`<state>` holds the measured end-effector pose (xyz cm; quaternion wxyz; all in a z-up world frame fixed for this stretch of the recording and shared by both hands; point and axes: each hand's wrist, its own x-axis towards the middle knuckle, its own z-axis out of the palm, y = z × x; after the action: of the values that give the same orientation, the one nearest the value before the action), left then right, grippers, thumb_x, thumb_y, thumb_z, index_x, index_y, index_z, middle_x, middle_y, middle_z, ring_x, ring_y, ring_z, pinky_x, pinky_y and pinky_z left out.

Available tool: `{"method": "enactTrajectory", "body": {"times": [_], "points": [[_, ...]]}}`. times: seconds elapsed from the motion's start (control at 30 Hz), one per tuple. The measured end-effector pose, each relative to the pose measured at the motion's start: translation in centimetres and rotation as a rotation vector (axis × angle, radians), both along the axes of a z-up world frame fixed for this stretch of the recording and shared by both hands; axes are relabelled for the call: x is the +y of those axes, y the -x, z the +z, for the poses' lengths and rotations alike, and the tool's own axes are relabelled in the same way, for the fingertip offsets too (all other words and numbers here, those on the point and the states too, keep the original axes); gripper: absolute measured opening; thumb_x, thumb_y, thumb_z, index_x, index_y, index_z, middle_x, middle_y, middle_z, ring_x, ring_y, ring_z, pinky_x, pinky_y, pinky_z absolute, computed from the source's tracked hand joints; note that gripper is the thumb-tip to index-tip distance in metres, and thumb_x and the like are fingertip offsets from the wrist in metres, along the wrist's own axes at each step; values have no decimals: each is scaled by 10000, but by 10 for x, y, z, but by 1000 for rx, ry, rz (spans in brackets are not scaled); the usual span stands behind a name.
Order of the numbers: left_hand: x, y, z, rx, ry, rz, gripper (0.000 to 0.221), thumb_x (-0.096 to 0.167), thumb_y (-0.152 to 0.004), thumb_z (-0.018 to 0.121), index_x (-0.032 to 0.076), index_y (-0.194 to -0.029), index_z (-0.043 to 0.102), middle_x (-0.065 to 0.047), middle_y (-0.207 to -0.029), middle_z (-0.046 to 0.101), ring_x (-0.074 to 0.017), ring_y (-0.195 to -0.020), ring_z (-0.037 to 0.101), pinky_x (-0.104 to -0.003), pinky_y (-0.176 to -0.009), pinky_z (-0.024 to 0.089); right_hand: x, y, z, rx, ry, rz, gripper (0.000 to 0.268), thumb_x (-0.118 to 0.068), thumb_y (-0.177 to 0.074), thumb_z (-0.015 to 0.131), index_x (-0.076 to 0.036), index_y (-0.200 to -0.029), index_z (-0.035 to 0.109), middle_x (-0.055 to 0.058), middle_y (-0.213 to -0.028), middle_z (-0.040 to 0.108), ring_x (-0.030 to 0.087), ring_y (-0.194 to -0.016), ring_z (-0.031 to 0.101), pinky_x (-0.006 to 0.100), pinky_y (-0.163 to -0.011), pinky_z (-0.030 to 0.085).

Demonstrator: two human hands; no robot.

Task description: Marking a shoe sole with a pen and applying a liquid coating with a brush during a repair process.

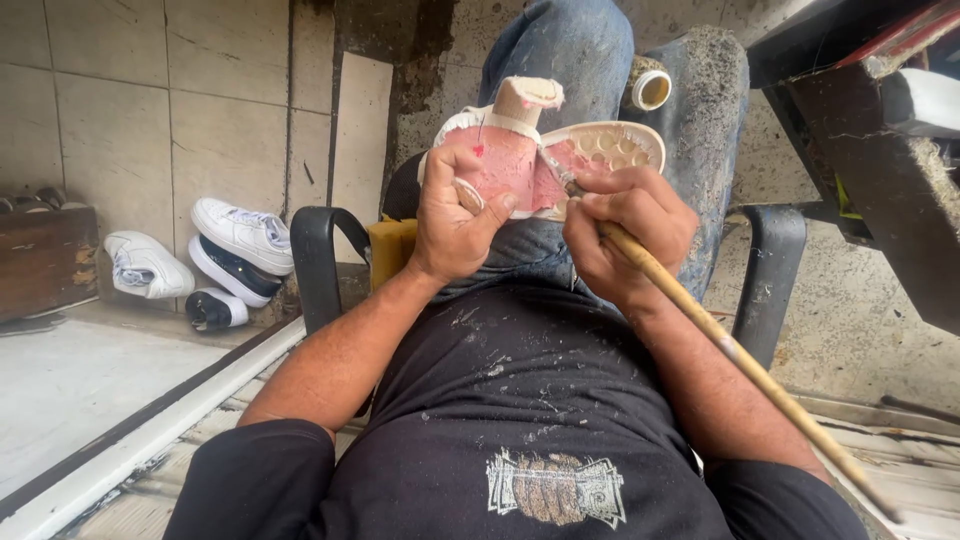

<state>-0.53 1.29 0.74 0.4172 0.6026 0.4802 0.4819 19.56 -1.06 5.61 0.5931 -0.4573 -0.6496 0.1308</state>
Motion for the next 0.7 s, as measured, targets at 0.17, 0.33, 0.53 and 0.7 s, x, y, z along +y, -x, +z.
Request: {"method": "enactTrajectory", "body": {"times": [0.17, 0.33, 0.53, 0.7], "points": [[-1, 2, -2, -6, 27, 12, 419, 221, -845, 826, 112, -1089, 503, -89, -957, 460, -204, -883, 525, -355, -865, 449, -5, 6, 0, 48, -66, -9, 145, 126, -797, 824, 13, -778, 735, 224, -866, 760, 319, -596, 682, 344, -520, 517], [-3, 0, -3, -13, 52, 24, 415, 205, -836, 821, 118, -1096, 509, -66, -939, 432, -192, -881, 526, -355, -848, 443, -9, 3, -4, 14, -90, 15, 158, 135, -799, 824, 17, -794, 719, 220, -865, 740, 313, -567, 658, 358, -480, 505], [0, -1, -3, -17, 57, 30, 431, 217, -831, 826, 115, -1102, 507, -84, -908, 428, -219, -846, 544, -358, -822, 447, -4, 3, -9, 6, -129, 48, 159, 130, -796, 829, 23, -791, 712, 232, -857, 736, 317, -534, 642, 359, -439, 474], [4, 1, 3, -86, 145, 6, 395, 159, -853, 801, 110, -1108, 503, -20, -735, 600, -119, -698, 671, -223, -645, 527, -3, 4, -7, 19, -145, 34, 117, 129, -814, 810, 42, -808, 732, 247, -865, 733, 293, -519, 609, 348, -449, 470]]}}
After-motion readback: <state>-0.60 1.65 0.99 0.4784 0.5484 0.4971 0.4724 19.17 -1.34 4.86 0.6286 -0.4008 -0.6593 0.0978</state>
